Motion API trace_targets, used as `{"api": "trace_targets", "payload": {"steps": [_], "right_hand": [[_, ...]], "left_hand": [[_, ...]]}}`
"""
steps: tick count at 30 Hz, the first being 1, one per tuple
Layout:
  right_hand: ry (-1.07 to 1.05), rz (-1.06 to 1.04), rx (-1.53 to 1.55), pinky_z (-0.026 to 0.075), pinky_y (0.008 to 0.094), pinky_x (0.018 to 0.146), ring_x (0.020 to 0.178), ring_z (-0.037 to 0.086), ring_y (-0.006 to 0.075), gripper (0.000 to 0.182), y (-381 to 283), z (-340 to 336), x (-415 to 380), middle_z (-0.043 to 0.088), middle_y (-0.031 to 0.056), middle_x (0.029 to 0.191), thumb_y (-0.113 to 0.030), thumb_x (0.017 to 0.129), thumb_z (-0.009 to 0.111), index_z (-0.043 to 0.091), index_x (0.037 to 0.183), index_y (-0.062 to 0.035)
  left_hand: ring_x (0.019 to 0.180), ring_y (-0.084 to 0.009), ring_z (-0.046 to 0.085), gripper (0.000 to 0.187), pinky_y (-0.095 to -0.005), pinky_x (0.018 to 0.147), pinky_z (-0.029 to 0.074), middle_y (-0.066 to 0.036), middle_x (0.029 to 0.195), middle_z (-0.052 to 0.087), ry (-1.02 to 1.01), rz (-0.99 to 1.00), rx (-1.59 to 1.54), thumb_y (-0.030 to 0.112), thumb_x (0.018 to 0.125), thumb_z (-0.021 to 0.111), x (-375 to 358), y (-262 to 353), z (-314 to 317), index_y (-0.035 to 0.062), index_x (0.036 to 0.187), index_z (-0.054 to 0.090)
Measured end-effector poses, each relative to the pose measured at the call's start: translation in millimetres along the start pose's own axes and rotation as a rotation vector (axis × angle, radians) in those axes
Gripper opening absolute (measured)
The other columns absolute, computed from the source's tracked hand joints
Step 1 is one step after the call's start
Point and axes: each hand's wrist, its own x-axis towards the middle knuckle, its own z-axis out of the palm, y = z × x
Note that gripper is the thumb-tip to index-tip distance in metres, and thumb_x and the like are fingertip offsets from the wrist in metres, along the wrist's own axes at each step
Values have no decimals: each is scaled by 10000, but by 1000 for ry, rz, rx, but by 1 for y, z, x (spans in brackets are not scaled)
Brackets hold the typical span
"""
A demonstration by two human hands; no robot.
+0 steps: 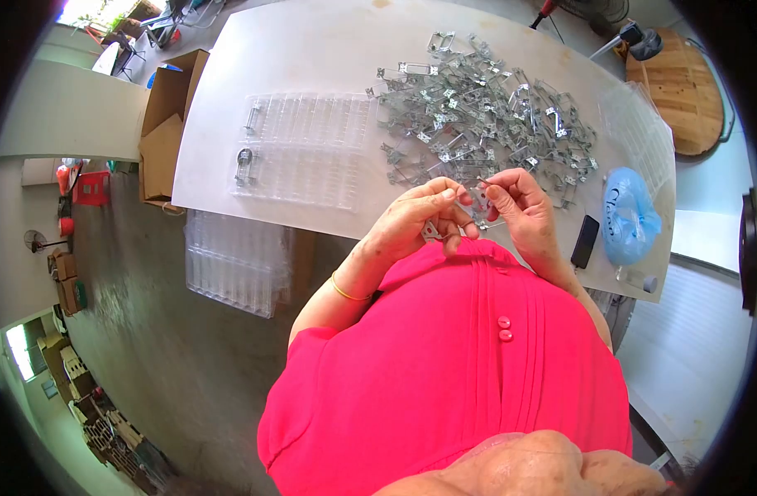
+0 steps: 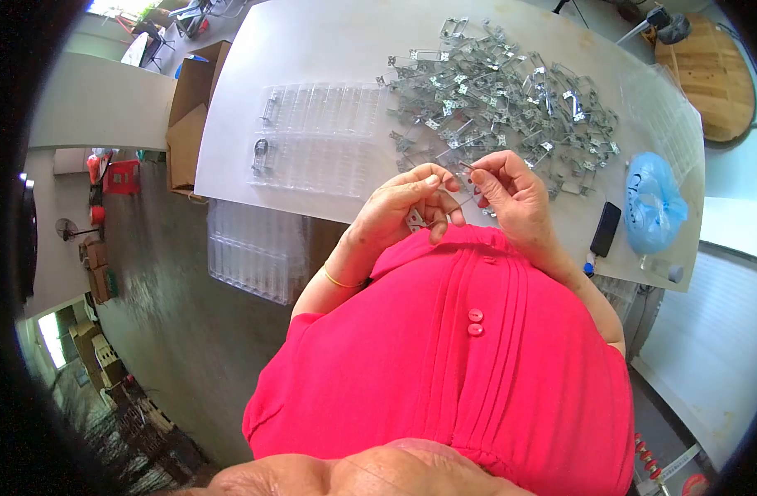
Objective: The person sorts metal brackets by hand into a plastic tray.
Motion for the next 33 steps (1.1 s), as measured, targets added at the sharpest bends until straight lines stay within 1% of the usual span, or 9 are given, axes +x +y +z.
{"api": "trace_targets", "payload": {"steps": [3, 6, 8, 16, 19, 23, 26, 28, 33], "right_hand": [[61, -106, 56, 470, 207, 680, 761, 545, 20, 96, 3, -7, 1, 623, -30, 898, -100, 976, 638, 626, 1063, -60], [119, -168, -66, 452, 198, 693, 776, 543, 20, 76, 5, -21, 0, 623, -27, 947, -69, 970, 637, 635, 1045, -57], [107, -254, -246, 434, 192, 673, 753, 531, 16, 61, -2, -21, -3, 618, -33, 891, -47, 961, 638, 646, 1022, -50], [75, -137, -266, 404, 213, 565, 655, 482, 15, 51, -12, -2, -6, 582, -49, 743, -56, 955, 643, 640, 1003, -38], [77, -149, -285, 394, 216, 550, 639, 469, 14, 43, -12, 8, -4, 573, -47, 722, -58, 956, 639, 631, 993, -39], [98, -148, -297, 378, 221, 534, 620, 456, 12, 28, -12, 23, -2, 543, -47, 676, -55, 956, 633, 621, 977, -41], [111, -150, -308, 367, 222, 528, 616, 445, 15, 26, -16, 37, -1, 530, -45, 669, -54, 957, 631, 618, 975, -41], [101, -142, -309, 373, 223, 530, 610, 454, 19, 53, -13, 43, 0, 538, -40, 668, -68, 963, 630, 608, 1001, -39], [115, -36, -175, 401, 228, 540, 598, 492, 32, 141, -26, 65, 1, 571, -20, 666, -119, 986, 617, 570, 1090, -36]], "left_hand": [[630, -231, 652, 231, -300, 590, 521, -237, 940, 685, 14, 50, -55, 263, 1055, 449, 7, -6, 4, 52, 1104, 527], [629, -216, 634, 176, -290, 582, 506, -236, 954, 684, 60, 88, -140, 226, 1050, 460, 11, -9, 10, 65, 1070, 529], [635, -209, 628, 164, -292, 583, 501, -238, 966, 683, 77, 95, -184, 219, 1049, 462, 10, -10, 12, 71, 1063, 531], [715, -152, 605, 142, -249, 626, 451, -173, 1041, 688, 207, 120, 23, 218, 1035, 520, -3, 0, 15, 88, 1085, 547], [731, -72, 580, 137, -223, 647, 439, -78, 1009, 684, 162, 128, 92, 217, 1030, 543, -10, 9, 14, 91, 1079, 568], [732, -59, 564, 140, -224, 646, 440, -73, 1018, 678, 133, 151, 132, 201, 1029, 547, -18, 17, 2, 79, 1092, 574], [758, -86, 565, 126, -228, 665, 444, -95, 1031, 679, 119, 171, 256, 168, 1021, 556, -24, 27, -5, 72, 1087, 603], [816, -71, 551, 110, -236, 720, 467, -47, 1040, 666, 148, 244, 655, 122, 1007, 571, -28, 31, -8, 62, 1085, 622], [881, -79, 556, 96, -259, 777, 484, -25, 1048, 650, 134, 249, 859, 71, 985, 583, -39, 45, -14, 41, 1064, 629]]}}
